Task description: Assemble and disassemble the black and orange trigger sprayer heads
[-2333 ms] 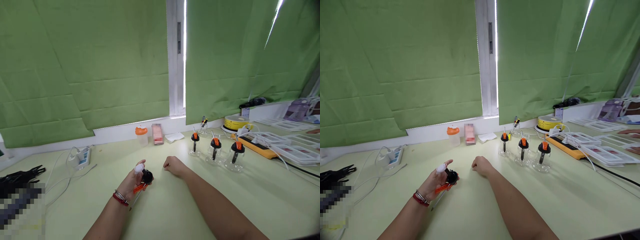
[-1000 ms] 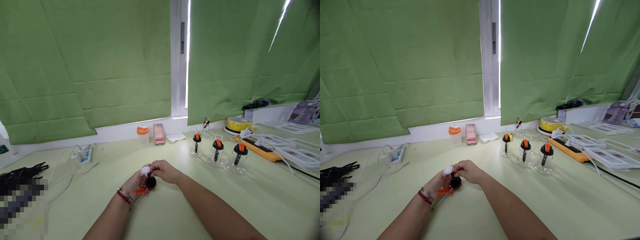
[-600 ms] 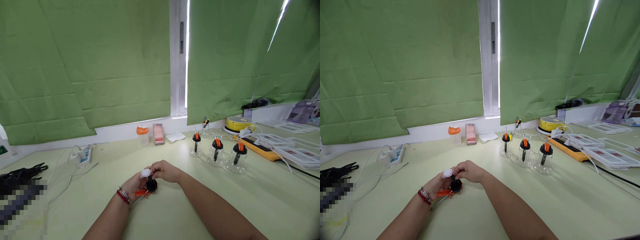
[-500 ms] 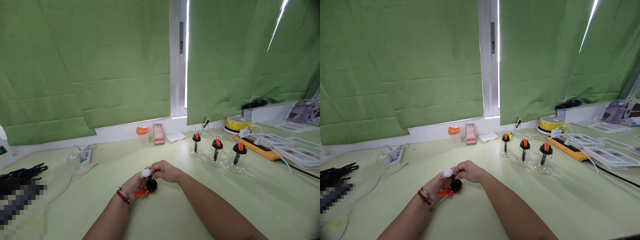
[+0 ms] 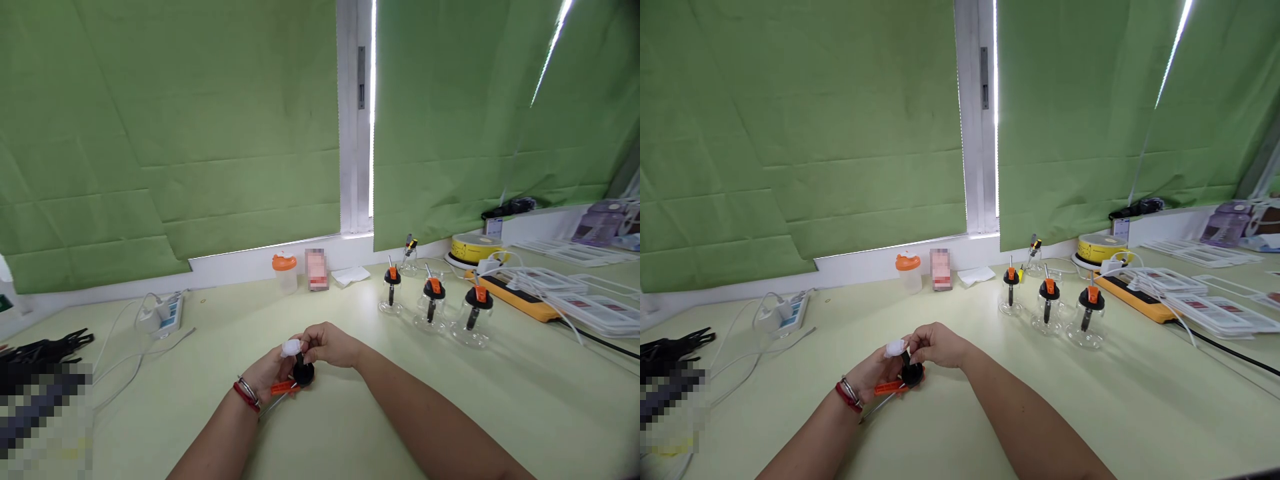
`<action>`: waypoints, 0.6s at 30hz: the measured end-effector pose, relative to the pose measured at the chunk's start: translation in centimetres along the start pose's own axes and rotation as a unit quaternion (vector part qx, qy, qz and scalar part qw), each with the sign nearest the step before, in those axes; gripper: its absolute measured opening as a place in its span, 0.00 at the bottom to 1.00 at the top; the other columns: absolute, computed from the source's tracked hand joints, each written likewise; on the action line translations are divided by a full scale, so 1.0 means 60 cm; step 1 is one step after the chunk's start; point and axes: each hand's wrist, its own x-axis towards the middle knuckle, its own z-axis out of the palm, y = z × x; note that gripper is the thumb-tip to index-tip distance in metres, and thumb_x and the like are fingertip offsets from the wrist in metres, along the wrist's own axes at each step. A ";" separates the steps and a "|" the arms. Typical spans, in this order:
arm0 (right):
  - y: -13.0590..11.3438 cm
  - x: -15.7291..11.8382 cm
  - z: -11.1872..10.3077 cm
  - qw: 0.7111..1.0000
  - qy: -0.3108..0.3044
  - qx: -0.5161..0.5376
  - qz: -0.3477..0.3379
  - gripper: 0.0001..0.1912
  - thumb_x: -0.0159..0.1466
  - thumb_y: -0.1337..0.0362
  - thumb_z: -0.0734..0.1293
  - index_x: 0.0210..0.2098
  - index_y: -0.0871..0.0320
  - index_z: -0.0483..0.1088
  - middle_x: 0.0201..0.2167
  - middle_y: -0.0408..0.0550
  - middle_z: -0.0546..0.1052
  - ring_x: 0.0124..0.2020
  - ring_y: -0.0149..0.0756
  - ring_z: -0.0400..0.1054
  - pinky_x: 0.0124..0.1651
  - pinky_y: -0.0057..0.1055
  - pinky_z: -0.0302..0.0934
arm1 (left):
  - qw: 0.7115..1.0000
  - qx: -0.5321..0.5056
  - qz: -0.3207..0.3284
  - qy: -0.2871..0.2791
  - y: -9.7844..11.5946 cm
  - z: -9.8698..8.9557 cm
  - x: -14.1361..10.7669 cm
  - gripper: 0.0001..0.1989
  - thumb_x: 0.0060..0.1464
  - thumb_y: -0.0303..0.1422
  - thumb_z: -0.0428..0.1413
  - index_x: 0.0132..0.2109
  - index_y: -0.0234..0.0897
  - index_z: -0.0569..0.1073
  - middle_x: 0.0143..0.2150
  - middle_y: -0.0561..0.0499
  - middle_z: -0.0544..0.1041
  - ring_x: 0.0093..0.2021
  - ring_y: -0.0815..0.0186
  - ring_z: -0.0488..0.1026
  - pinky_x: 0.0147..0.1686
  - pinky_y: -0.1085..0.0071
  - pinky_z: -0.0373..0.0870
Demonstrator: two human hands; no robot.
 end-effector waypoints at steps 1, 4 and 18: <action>-0.002 -0.001 0.001 1.000 -0.002 -0.004 -0.003 0.10 0.45 0.67 0.71 0.27 0.61 0.68 0.31 0.42 0.72 0.29 0.29 0.64 0.34 0.29 0.58 | 1.000 0.002 0.001 -0.003 0.000 0.000 0.000 0.20 0.51 0.47 0.50 0.46 0.40 0.63 0.32 0.47 0.71 0.29 0.60 0.72 0.18 0.74 0.58; -0.005 -0.002 0.003 0.999 -0.003 -0.022 -0.023 0.10 0.45 0.65 0.72 0.26 0.61 0.70 0.32 0.43 0.72 0.33 0.31 0.64 0.36 0.29 0.58 | 1.000 0.006 0.007 -0.010 0.001 0.002 -0.002 0.21 0.51 0.46 0.49 0.48 0.39 0.63 0.32 0.46 0.72 0.29 0.60 0.72 0.17 0.75 0.58; 0.006 -0.002 -0.002 0.998 0.024 -0.064 -0.002 0.17 0.41 0.63 0.76 0.27 0.61 0.69 0.23 0.39 0.68 0.25 0.26 0.61 0.30 0.27 0.58 | 1.000 -0.018 0.007 -0.016 -0.001 0.000 0.000 0.23 0.52 0.46 0.48 0.52 0.40 0.62 0.31 0.46 0.72 0.28 0.59 0.72 0.17 0.73 0.59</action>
